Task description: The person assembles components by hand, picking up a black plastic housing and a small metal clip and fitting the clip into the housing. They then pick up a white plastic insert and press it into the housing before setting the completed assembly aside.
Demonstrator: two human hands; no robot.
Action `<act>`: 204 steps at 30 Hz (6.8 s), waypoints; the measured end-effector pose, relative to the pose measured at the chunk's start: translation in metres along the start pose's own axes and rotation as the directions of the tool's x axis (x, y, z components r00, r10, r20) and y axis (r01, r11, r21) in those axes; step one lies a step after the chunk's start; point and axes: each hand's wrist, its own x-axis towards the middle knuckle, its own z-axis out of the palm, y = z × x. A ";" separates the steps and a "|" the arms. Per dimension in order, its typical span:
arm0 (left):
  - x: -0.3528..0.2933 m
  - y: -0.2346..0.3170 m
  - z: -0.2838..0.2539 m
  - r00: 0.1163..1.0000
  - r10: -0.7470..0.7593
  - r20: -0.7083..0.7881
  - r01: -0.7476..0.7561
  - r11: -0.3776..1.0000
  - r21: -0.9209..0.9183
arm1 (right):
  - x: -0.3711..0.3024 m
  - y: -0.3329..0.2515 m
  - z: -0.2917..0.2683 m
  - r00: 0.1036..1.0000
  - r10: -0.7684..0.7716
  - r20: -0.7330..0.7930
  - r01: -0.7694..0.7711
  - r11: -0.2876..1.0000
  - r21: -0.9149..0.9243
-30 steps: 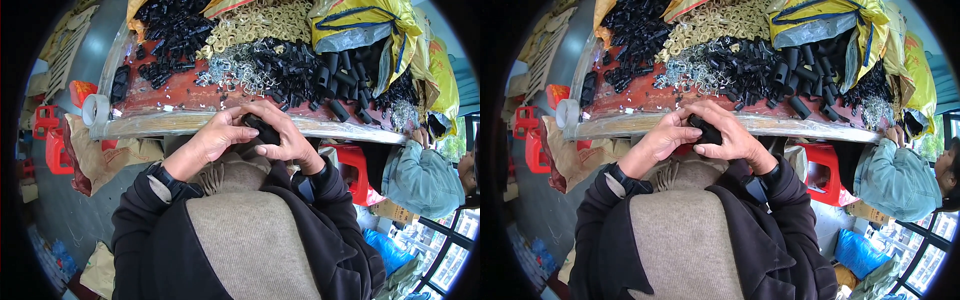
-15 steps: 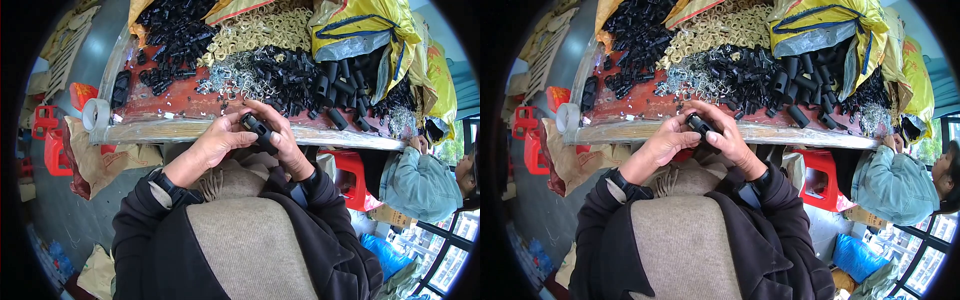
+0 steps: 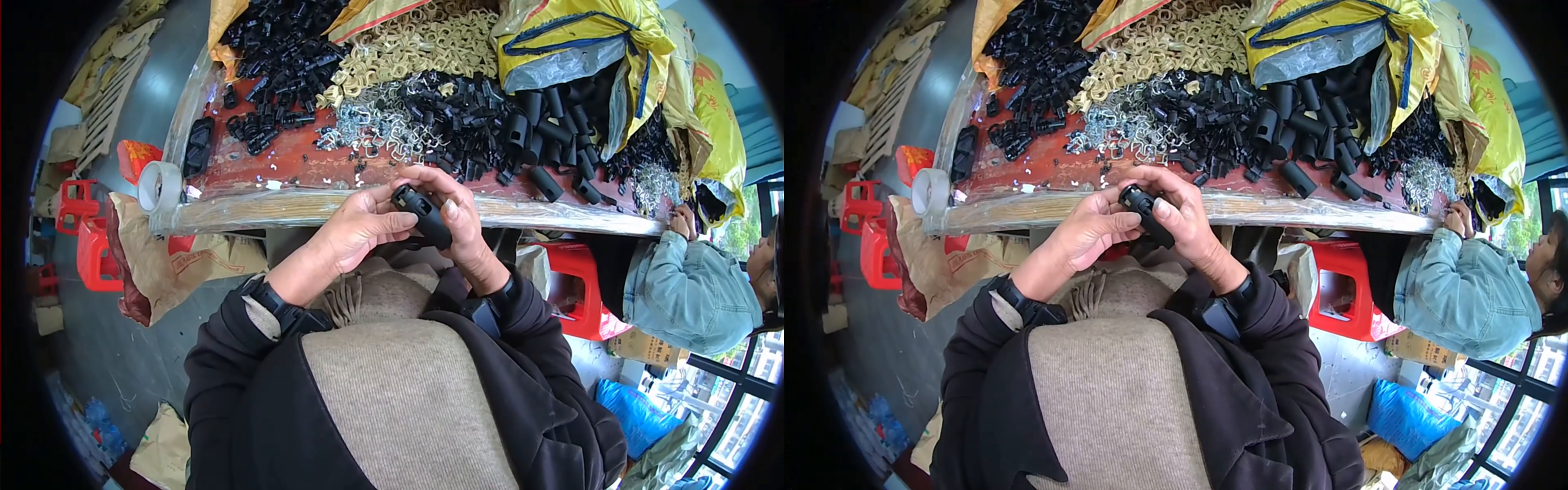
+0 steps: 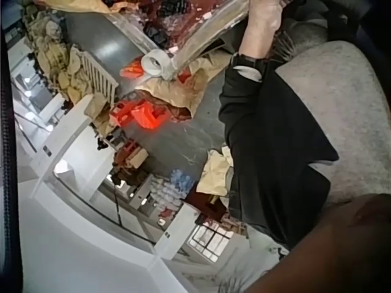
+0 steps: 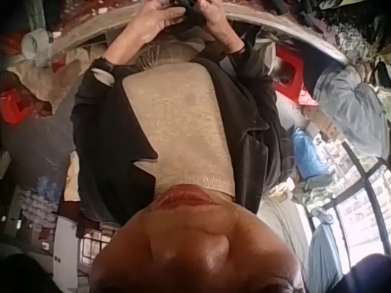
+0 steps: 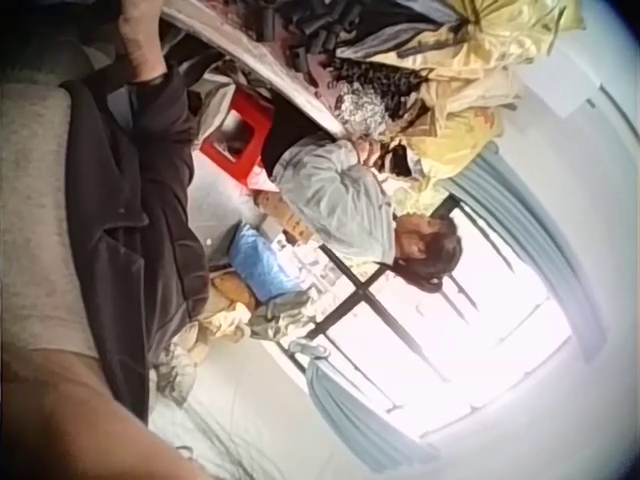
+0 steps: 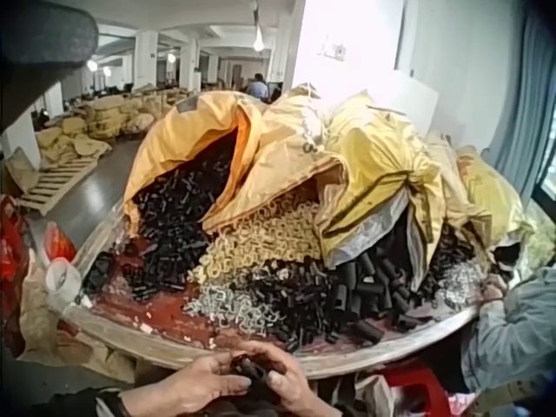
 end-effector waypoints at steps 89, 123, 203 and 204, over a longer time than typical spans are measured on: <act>0.015 0.037 -0.034 0.995 0.084 -0.052 -0.065 0.951 0.302 | 0.041 0.017 -0.002 0.863 0.492 0.117 -0.505 0.823 0.261; 0.009 0.022 -0.034 0.997 0.071 -0.005 -0.071 0.990 -0.123 | 0.025 0.020 0.010 0.963 0.230 -0.142 -0.247 0.963 -0.111; 0.005 0.014 -0.039 0.996 0.063 0.068 -0.043 0.964 -0.262 | 0.026 -0.001 0.006 0.943 -0.327 0.062 0.287 0.703 -0.651; 0.003 0.013 -0.038 0.996 0.065 0.061 -0.049 0.969 -0.243 | 0.024 -0.002 0.008 0.932 -0.356 0.075 0.314 0.682 -0.660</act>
